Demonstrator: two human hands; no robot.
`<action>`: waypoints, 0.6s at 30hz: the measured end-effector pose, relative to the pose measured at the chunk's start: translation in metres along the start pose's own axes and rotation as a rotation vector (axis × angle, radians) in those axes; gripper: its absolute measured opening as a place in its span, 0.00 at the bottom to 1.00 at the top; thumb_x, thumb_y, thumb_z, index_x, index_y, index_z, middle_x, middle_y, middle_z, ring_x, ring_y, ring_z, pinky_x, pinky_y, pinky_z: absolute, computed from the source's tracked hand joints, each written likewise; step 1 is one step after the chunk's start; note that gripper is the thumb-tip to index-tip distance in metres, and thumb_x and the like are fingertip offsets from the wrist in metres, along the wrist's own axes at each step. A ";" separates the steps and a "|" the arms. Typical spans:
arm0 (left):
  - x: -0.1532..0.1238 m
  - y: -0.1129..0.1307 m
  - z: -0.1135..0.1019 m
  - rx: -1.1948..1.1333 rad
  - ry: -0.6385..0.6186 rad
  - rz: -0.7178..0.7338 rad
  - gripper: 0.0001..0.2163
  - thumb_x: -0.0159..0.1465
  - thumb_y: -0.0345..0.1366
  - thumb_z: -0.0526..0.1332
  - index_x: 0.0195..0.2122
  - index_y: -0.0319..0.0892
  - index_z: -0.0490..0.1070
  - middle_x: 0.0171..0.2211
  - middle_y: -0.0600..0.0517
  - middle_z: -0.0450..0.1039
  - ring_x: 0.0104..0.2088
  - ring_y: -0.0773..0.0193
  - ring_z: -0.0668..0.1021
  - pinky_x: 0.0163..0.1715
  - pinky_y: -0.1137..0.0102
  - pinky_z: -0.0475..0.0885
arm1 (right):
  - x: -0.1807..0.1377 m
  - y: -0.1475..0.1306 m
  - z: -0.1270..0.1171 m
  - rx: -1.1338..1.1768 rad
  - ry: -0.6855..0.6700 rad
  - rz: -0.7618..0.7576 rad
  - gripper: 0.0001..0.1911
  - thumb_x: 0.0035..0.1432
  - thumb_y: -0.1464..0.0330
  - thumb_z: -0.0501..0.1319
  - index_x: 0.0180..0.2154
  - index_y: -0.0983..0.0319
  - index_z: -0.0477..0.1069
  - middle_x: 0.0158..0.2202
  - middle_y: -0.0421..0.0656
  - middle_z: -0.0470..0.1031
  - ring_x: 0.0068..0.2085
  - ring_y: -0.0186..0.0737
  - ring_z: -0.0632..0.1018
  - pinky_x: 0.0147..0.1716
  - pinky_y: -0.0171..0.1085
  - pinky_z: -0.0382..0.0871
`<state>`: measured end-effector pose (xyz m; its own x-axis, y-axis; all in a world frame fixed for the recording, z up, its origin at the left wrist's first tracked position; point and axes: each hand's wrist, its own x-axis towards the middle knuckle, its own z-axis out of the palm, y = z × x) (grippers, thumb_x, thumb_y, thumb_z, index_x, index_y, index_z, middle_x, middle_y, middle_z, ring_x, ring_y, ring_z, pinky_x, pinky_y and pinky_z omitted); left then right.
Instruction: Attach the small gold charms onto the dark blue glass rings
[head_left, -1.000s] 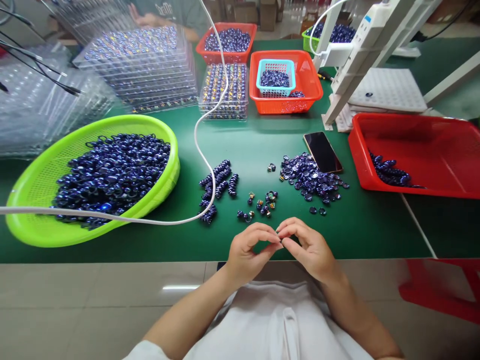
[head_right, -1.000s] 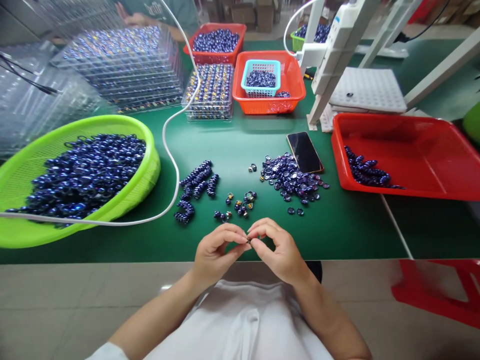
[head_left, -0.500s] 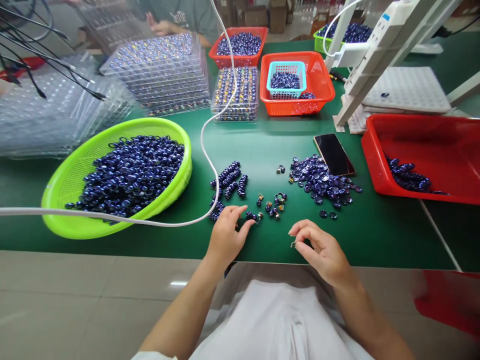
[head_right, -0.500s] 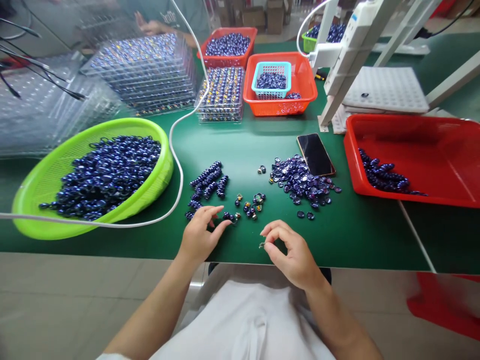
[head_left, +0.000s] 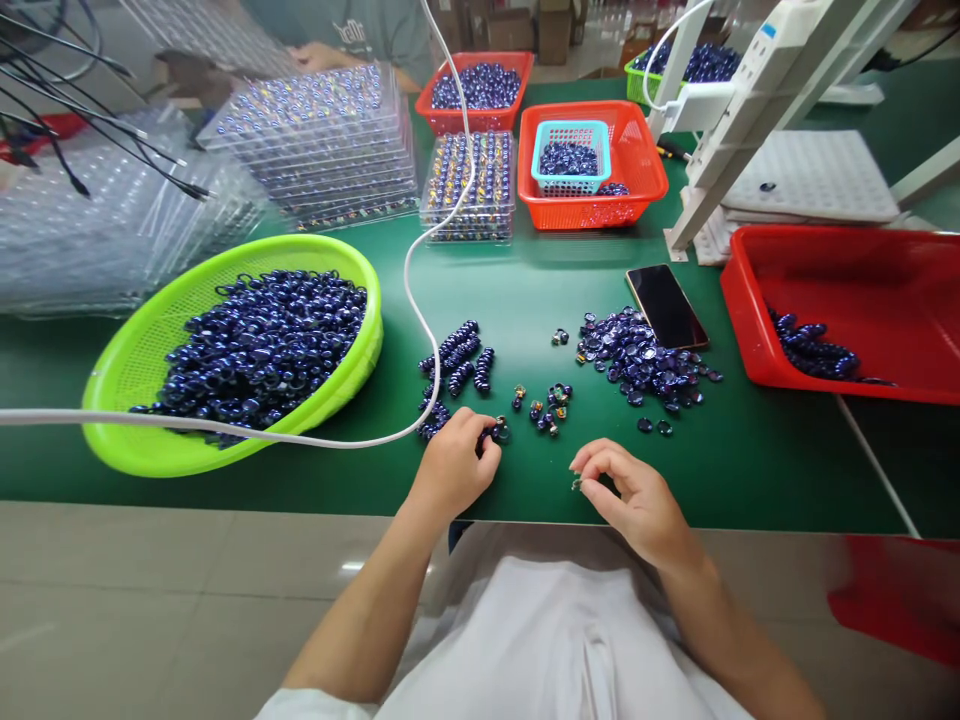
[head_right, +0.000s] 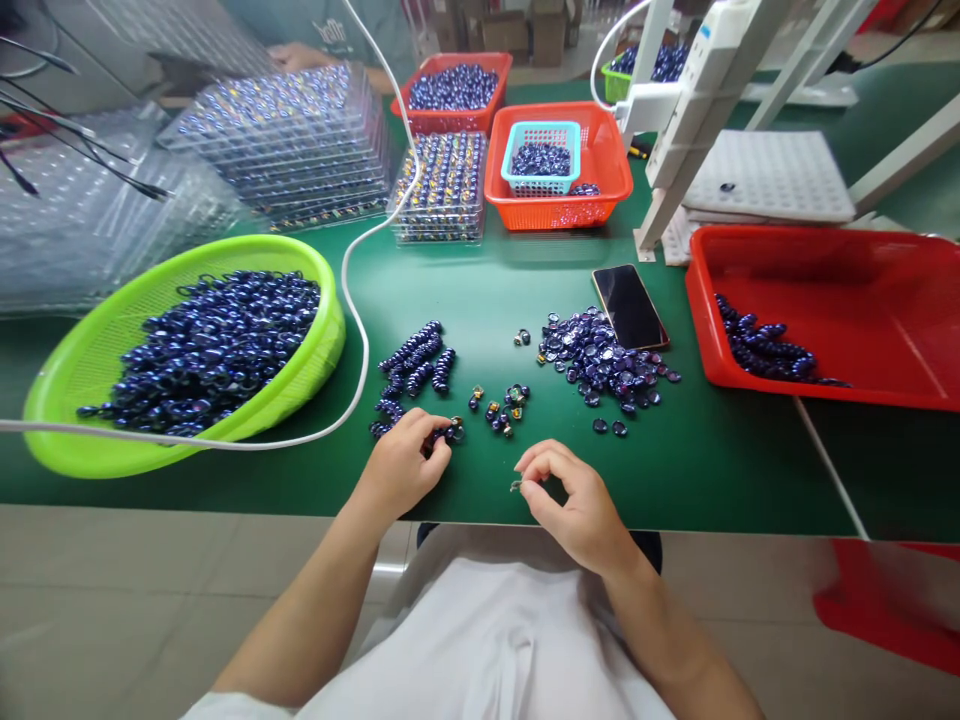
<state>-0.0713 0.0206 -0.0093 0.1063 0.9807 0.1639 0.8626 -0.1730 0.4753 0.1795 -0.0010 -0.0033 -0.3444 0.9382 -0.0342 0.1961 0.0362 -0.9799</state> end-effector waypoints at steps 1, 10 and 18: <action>0.001 0.000 -0.001 0.002 -0.015 0.004 0.10 0.61 0.26 0.56 0.39 0.39 0.75 0.34 0.49 0.74 0.29 0.63 0.77 0.35 0.68 0.74 | 0.000 -0.001 0.000 0.003 -0.003 -0.004 0.07 0.63 0.72 0.58 0.31 0.58 0.67 0.41 0.43 0.72 0.44 0.41 0.75 0.45 0.39 0.67; 0.001 0.003 -0.006 -0.038 0.002 0.015 0.09 0.62 0.27 0.56 0.37 0.40 0.76 0.31 0.51 0.73 0.27 0.65 0.76 0.30 0.71 0.72 | 0.001 -0.003 -0.001 0.004 -0.006 0.003 0.07 0.63 0.72 0.58 0.31 0.58 0.67 0.39 0.43 0.73 0.42 0.41 0.76 0.43 0.39 0.67; -0.005 0.011 -0.015 -0.225 0.160 0.051 0.07 0.64 0.27 0.58 0.40 0.39 0.76 0.32 0.50 0.73 0.30 0.66 0.76 0.34 0.71 0.73 | -0.001 -0.002 0.000 0.002 0.020 0.021 0.07 0.63 0.72 0.58 0.31 0.58 0.68 0.42 0.43 0.75 0.45 0.41 0.76 0.45 0.40 0.68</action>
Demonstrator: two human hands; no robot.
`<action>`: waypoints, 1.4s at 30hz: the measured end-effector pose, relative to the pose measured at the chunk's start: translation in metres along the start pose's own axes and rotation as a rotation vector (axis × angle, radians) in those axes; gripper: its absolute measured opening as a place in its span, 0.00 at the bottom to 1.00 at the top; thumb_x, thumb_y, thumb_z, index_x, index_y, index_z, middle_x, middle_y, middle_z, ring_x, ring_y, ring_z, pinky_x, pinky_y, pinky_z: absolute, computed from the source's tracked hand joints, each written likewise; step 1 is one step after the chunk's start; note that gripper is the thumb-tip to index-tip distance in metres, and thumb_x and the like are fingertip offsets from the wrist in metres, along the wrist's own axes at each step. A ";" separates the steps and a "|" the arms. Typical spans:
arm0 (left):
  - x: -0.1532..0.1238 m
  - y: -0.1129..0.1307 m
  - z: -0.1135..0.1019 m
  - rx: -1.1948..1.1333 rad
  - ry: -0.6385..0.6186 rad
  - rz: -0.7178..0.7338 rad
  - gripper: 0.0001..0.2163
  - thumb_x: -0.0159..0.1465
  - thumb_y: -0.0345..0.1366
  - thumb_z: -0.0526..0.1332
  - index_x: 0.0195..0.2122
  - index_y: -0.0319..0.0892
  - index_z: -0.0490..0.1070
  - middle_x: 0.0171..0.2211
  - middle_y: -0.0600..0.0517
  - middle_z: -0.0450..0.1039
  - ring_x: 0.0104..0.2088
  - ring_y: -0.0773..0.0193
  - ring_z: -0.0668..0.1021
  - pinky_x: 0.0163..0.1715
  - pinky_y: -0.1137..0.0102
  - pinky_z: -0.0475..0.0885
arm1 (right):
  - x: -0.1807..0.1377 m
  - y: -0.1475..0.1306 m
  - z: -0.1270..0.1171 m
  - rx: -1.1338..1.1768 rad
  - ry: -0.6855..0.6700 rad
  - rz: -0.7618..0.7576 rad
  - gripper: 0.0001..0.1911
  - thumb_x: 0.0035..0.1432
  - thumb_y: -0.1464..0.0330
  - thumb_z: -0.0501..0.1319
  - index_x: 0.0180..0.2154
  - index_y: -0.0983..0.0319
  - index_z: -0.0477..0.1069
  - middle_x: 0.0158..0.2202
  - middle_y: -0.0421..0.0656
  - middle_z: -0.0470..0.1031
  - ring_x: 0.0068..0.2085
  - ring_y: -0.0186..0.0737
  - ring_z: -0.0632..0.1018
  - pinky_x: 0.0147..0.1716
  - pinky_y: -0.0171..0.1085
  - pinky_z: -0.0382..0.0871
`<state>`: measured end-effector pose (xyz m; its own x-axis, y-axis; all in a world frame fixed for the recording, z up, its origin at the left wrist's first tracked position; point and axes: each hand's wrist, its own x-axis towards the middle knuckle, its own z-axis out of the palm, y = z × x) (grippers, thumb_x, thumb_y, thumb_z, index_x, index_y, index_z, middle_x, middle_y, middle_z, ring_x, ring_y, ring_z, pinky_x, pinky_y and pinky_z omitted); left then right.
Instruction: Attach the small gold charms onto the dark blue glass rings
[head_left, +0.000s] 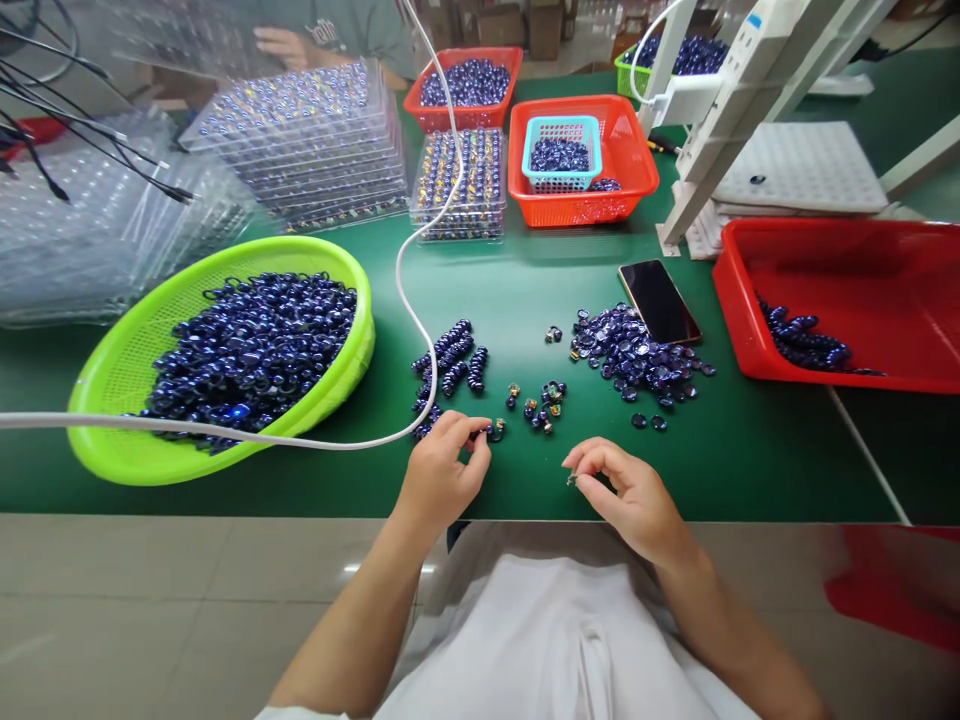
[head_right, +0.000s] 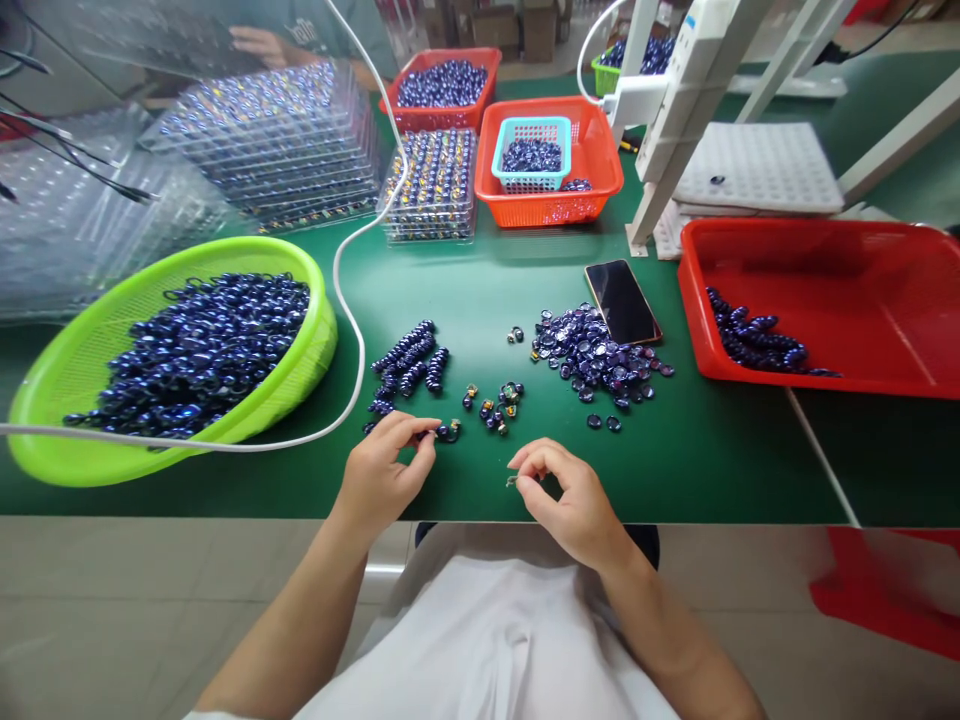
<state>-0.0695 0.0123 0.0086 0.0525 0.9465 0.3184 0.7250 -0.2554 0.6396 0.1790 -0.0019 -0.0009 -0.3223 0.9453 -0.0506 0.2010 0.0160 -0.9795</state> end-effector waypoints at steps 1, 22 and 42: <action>-0.001 0.003 0.000 -0.048 -0.010 -0.008 0.07 0.64 0.28 0.58 0.40 0.39 0.76 0.33 0.50 0.74 0.31 0.65 0.77 0.35 0.70 0.73 | 0.000 0.000 0.001 0.007 0.010 0.001 0.07 0.63 0.71 0.58 0.31 0.58 0.68 0.44 0.44 0.75 0.46 0.42 0.76 0.46 0.40 0.68; -0.001 0.060 0.059 -1.077 -0.087 -0.587 0.08 0.55 0.33 0.71 0.37 0.42 0.81 0.36 0.50 0.83 0.37 0.63 0.82 0.41 0.71 0.77 | -0.007 -0.006 0.017 -0.160 0.240 -0.406 0.12 0.57 0.79 0.59 0.37 0.56 0.68 0.54 0.44 0.76 0.57 0.47 0.73 0.54 0.52 0.69; -0.011 0.042 0.053 -0.836 -0.177 -0.142 0.08 0.61 0.28 0.65 0.41 0.43 0.81 0.39 0.47 0.81 0.39 0.61 0.82 0.39 0.69 0.79 | 0.004 -0.014 0.005 -0.095 0.145 -0.001 0.07 0.64 0.69 0.56 0.32 0.58 0.67 0.30 0.39 0.69 0.34 0.37 0.72 0.36 0.36 0.66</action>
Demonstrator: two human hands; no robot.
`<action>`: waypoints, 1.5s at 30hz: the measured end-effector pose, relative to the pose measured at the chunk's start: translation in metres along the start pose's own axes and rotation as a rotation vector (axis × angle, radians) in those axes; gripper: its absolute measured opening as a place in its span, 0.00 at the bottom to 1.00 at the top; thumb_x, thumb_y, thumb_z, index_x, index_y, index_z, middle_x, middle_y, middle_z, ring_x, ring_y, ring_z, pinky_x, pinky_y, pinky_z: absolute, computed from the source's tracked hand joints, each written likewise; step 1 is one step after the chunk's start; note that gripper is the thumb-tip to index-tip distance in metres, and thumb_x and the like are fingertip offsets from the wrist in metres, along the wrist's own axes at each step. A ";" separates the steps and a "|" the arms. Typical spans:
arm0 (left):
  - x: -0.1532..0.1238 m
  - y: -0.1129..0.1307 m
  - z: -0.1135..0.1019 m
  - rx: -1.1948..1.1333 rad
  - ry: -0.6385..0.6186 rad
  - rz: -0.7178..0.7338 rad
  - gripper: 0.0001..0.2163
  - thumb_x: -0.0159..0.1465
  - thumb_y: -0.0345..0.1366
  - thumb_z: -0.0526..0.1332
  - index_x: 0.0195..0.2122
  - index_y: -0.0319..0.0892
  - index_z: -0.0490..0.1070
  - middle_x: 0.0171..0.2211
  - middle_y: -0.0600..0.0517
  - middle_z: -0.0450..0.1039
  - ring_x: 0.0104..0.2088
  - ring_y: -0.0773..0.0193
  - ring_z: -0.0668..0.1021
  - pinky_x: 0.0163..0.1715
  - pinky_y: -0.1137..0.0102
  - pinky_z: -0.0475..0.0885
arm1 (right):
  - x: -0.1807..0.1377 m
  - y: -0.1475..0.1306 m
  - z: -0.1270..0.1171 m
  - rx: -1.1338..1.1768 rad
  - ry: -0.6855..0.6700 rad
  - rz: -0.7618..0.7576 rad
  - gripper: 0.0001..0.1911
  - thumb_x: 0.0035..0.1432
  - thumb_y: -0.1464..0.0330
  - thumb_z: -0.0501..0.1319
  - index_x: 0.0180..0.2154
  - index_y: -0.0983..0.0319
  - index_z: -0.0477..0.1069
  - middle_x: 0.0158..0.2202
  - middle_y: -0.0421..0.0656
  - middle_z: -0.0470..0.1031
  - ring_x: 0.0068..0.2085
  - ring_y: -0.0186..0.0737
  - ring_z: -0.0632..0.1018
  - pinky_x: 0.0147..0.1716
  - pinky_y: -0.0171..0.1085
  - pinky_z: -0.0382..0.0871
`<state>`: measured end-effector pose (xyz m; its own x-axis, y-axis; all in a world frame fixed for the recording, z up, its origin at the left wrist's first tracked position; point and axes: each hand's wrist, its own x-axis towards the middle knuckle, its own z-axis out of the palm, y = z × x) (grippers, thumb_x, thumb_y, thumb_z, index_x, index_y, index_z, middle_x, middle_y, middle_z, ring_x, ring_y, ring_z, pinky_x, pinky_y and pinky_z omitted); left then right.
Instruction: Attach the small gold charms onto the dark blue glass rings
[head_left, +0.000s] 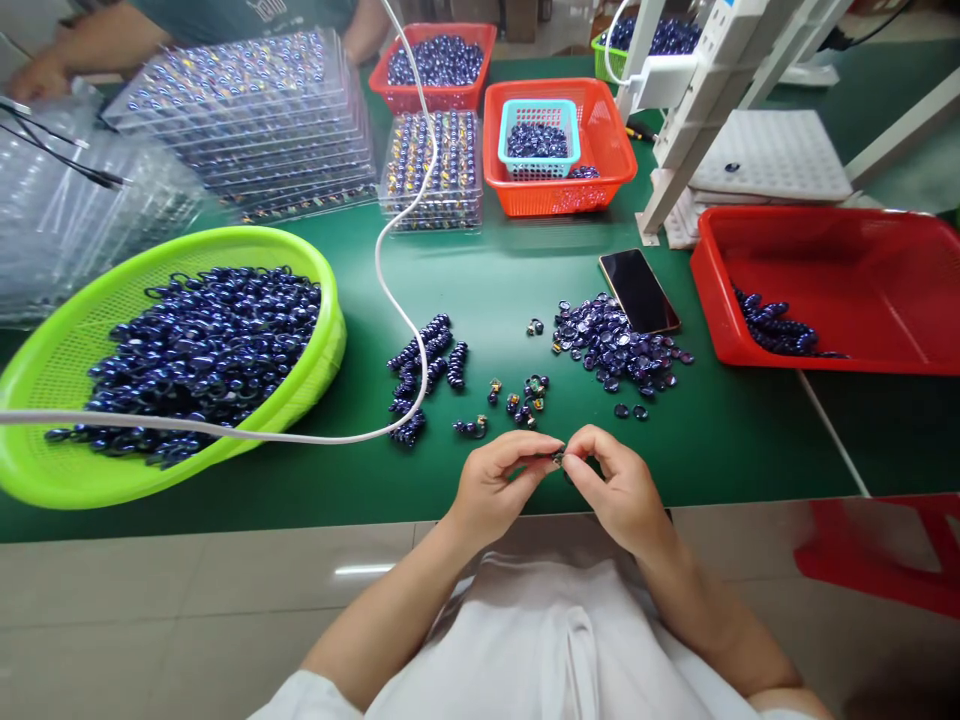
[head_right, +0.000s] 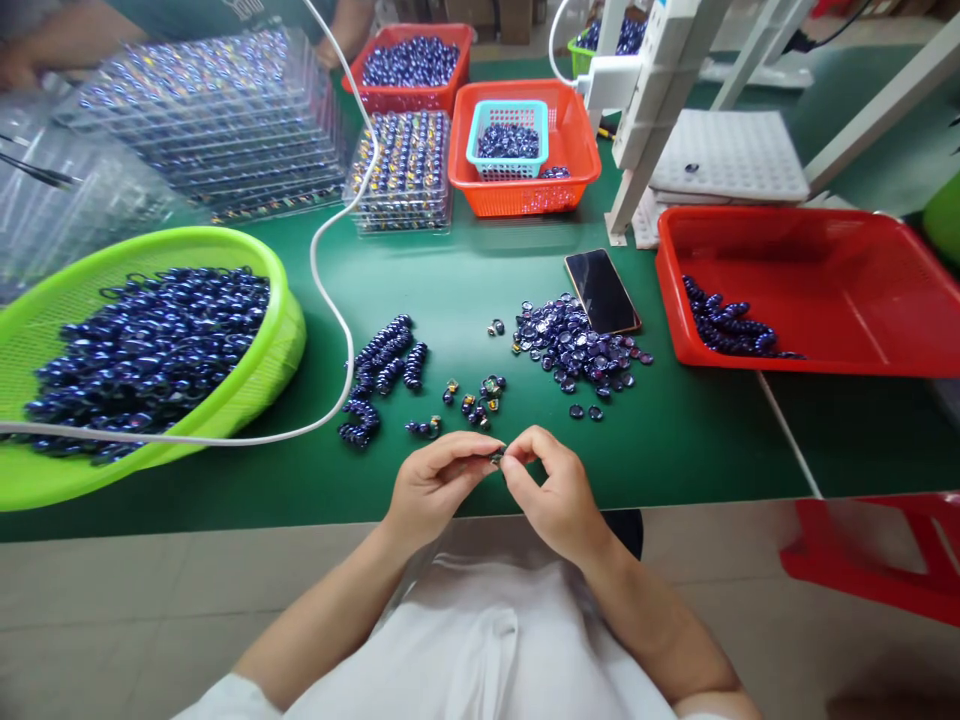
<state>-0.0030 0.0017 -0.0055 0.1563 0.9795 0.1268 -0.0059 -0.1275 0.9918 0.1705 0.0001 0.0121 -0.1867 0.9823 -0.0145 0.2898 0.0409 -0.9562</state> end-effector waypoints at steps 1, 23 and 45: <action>0.000 0.000 -0.001 0.027 -0.012 0.028 0.08 0.62 0.27 0.65 0.41 0.43 0.80 0.38 0.47 0.81 0.39 0.61 0.82 0.39 0.69 0.79 | 0.000 0.001 0.000 0.005 -0.008 0.014 0.07 0.64 0.69 0.56 0.31 0.59 0.67 0.30 0.38 0.69 0.34 0.37 0.71 0.36 0.35 0.66; 0.001 -0.003 -0.002 0.068 -0.008 0.008 0.09 0.61 0.28 0.66 0.40 0.46 0.82 0.34 0.49 0.83 0.33 0.63 0.82 0.35 0.70 0.78 | 0.003 0.003 0.002 0.057 -0.022 0.144 0.07 0.62 0.66 0.60 0.31 0.59 0.66 0.28 0.37 0.68 0.31 0.35 0.72 0.32 0.33 0.67; 0.005 0.010 0.007 -0.356 0.173 -0.502 0.11 0.54 0.37 0.72 0.37 0.40 0.82 0.30 0.50 0.82 0.30 0.64 0.81 0.36 0.69 0.78 | 0.001 0.005 0.002 -0.045 0.018 -0.060 0.03 0.62 0.66 0.62 0.36 0.57 0.70 0.33 0.40 0.75 0.36 0.38 0.76 0.38 0.37 0.70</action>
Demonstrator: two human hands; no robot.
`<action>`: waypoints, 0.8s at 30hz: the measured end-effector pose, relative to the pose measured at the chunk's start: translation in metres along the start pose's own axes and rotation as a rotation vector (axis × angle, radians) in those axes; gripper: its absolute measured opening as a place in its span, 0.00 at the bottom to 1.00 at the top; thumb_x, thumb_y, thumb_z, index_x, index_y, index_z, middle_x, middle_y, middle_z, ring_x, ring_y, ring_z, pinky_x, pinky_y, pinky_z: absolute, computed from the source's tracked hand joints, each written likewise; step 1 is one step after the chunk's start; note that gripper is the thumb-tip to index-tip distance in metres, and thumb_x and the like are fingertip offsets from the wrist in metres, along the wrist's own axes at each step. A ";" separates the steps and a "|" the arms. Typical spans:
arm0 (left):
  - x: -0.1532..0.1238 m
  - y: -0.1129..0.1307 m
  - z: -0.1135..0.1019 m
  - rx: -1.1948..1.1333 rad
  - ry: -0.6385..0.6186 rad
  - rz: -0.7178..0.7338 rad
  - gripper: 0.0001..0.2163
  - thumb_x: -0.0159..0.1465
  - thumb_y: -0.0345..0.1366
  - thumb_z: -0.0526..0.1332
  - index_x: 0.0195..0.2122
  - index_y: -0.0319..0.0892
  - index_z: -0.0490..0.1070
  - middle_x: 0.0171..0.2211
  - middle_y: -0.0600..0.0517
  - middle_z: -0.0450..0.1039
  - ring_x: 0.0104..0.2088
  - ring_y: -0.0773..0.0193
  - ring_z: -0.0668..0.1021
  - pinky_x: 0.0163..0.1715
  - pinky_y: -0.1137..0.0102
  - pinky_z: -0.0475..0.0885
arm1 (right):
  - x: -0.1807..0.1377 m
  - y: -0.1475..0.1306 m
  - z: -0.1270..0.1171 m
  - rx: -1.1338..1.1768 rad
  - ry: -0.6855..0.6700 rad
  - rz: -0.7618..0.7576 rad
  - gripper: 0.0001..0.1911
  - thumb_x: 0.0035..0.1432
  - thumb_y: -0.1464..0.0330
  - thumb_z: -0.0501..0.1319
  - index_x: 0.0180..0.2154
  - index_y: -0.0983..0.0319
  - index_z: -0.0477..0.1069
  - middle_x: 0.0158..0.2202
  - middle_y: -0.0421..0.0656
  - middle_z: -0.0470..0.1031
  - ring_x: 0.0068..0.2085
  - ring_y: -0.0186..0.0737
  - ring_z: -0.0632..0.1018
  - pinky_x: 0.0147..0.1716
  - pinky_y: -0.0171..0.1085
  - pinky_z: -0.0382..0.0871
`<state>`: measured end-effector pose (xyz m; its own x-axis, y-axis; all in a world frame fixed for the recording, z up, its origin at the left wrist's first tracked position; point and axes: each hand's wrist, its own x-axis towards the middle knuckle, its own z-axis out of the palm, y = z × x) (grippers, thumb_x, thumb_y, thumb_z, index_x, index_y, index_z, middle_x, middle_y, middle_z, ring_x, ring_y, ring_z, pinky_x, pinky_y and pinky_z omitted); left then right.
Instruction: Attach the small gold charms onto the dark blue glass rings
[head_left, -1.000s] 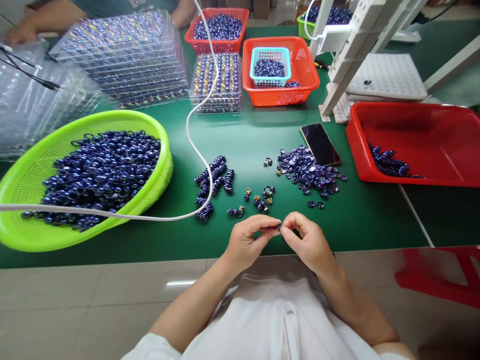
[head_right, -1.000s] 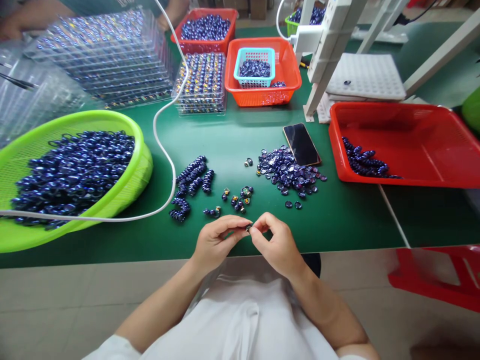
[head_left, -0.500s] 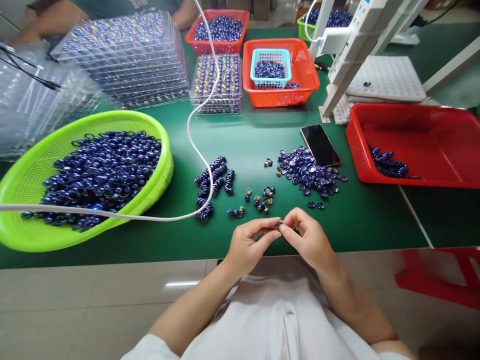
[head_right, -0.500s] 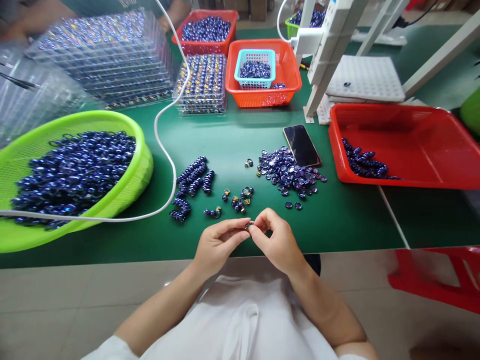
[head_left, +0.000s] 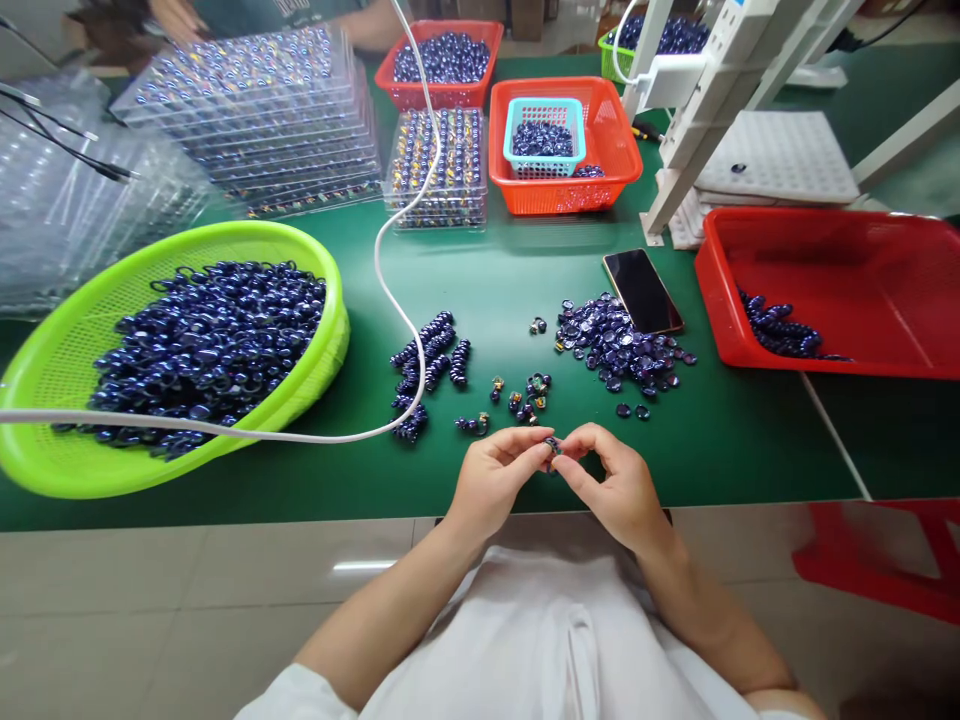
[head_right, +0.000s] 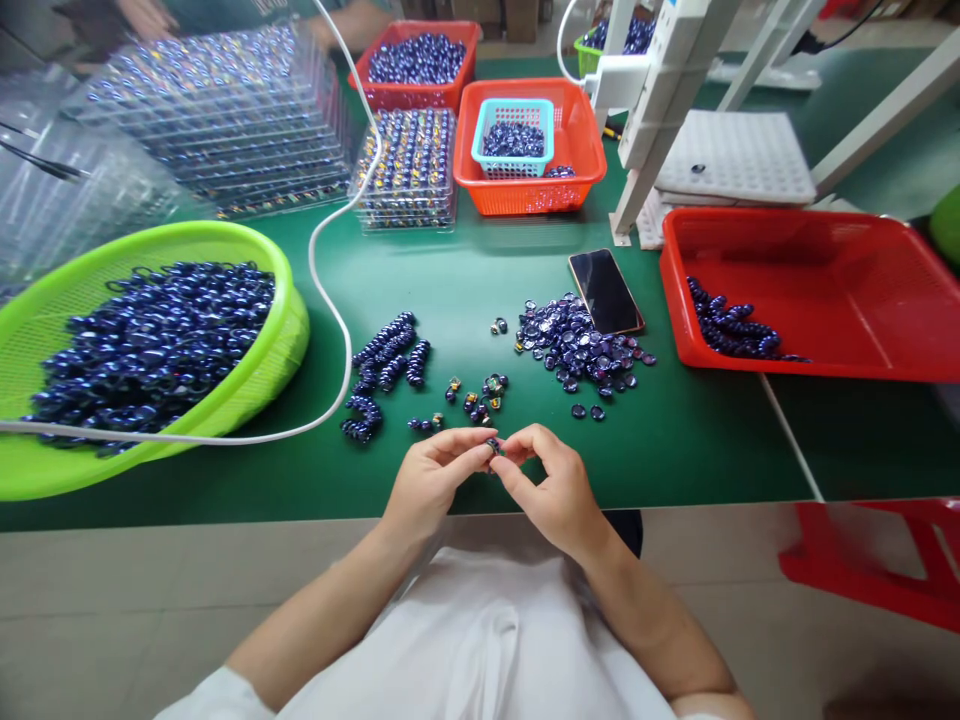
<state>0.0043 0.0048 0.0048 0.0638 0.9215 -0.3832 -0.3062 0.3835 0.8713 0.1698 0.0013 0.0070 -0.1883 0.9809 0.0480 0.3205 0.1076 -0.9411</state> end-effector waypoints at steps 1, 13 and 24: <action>0.000 -0.001 0.001 0.006 0.006 0.007 0.11 0.54 0.37 0.72 0.37 0.40 0.82 0.31 0.50 0.82 0.30 0.64 0.81 0.36 0.68 0.78 | 0.000 -0.001 0.001 -0.025 0.029 -0.030 0.02 0.61 0.67 0.62 0.36 0.57 0.69 0.33 0.40 0.75 0.35 0.38 0.76 0.38 0.37 0.70; 0.001 -0.002 -0.009 0.276 -0.196 0.173 0.09 0.58 0.33 0.69 0.40 0.43 0.82 0.36 0.48 0.78 0.37 0.61 0.80 0.39 0.69 0.77 | 0.001 0.001 -0.001 -0.079 0.040 -0.039 0.04 0.61 0.72 0.59 0.33 0.58 0.69 0.32 0.39 0.73 0.34 0.36 0.75 0.37 0.35 0.69; -0.002 -0.005 0.000 0.133 -0.084 0.155 0.08 0.55 0.32 0.71 0.36 0.40 0.80 0.30 0.52 0.78 0.31 0.67 0.78 0.35 0.74 0.75 | -0.008 0.009 0.006 0.078 0.109 0.019 0.02 0.63 0.68 0.61 0.36 0.57 0.72 0.34 0.39 0.75 0.36 0.37 0.76 0.38 0.36 0.69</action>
<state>0.0060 0.0012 0.0011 0.1059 0.9699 -0.2195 -0.1909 0.2365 0.9527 0.1683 -0.0070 -0.0036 -0.0797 0.9949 0.0615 0.2489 0.0796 -0.9653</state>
